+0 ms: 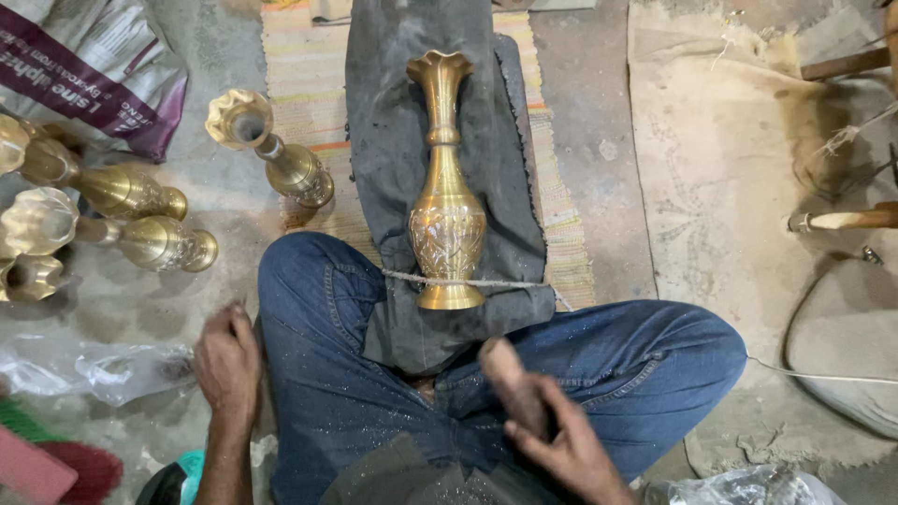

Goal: The person sits on the floor with a brass vase held against a sandbag on their lap. They first rub the vase's surface with a small stone, then hold a chisel against the vase and strike it with a wooden mallet to engrave decorative patterns into the brass.

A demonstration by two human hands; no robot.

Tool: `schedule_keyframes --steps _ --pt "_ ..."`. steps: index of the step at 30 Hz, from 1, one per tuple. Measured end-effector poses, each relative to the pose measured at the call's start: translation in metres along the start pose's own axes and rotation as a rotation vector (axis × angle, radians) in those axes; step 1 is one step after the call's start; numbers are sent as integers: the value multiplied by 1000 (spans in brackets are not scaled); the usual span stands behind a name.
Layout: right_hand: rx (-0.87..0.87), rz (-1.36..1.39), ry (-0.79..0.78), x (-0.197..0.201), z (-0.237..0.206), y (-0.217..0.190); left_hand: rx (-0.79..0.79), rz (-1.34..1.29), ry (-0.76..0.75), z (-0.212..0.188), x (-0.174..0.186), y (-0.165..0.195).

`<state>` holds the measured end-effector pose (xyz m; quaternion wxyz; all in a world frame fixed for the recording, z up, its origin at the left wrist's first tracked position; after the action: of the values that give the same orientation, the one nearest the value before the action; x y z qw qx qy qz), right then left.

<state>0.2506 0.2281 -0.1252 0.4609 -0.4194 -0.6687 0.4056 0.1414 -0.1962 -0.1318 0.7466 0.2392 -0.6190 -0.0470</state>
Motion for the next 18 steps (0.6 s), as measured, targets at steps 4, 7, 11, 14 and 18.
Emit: schedule_keyframes --steps 4,7,11,14,18 --pt "-323 317 103 34 29 -15 -41 -418 161 17 18 43" --pt "-221 176 274 53 66 -51 -229 -801 178 20 26 92" --pt "-73 86 402 57 101 -90 -230 -1168 -44 6 28 153" --pt "105 -113 410 62 101 -101 -436 -1164 -65 -1 36 190" --pt "-5 -136 368 72 88 -73 -460 -1383 -204 5 31 217"
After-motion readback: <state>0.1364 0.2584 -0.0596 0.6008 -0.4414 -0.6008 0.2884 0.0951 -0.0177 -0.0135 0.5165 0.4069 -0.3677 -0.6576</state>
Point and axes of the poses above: each hand's wrist, its own z-axis towards the middle knuckle, its own x-axis out of the back of the hand, y = z × x, the point moved 4 cm from there along z, towards the middle knuckle, and after that the axes turned 11 degrees about -x, right-handed, at the moved point
